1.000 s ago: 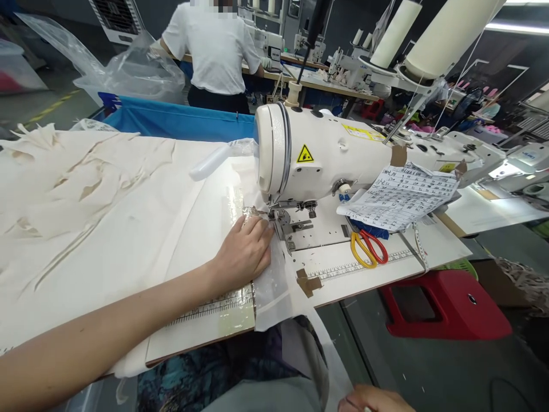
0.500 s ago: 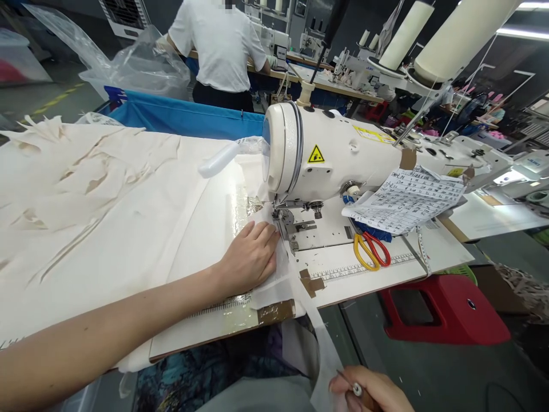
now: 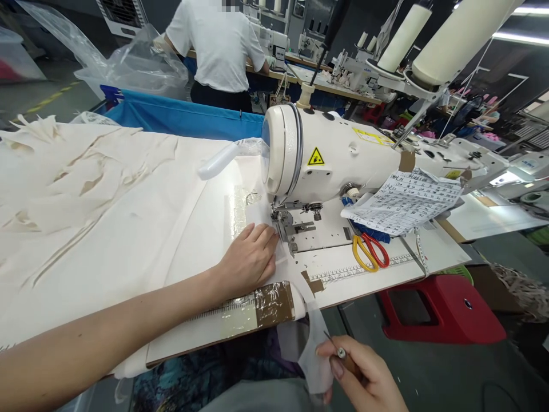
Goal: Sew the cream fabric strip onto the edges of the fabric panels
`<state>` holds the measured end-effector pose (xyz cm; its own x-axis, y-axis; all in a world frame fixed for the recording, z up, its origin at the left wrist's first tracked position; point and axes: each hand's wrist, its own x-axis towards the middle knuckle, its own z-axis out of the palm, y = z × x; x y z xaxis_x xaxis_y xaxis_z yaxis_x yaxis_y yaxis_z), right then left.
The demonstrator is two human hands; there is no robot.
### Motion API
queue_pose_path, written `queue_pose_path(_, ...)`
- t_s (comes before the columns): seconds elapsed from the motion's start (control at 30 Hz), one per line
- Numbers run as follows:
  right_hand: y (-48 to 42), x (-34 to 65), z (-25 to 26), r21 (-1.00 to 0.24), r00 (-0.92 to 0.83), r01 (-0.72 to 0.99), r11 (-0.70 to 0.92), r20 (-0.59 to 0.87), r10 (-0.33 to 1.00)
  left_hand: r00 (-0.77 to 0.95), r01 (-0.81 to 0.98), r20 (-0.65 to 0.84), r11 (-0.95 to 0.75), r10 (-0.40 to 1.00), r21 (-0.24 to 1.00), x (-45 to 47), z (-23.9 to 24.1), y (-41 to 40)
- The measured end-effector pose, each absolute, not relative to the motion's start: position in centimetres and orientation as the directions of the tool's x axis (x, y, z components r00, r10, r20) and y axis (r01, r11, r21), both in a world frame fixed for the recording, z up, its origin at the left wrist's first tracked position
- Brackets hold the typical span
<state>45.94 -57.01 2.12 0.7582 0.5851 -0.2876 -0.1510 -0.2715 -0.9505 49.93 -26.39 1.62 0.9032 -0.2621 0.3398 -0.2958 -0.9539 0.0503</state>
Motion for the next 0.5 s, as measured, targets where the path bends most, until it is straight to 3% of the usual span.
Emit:
queue_pose_path(0.33, -54.6, 47.7, 1.2, -0.974, 0.755, 0.011, -0.227, -0.141, 0.64, 0.9, -0.298, 0.344, -0.954, -0.267, 0.04, 49.8, 1.7, -26.5)
queue_pose_path(0.5, -53.1, 48.4, 1.8, -0.962, 0.759, 0.023, -0.272, -0.16, 0.631, 0.903, -0.292, 0.344, -0.955, -0.257, 0.051, 49.9, 1.7, -26.5)
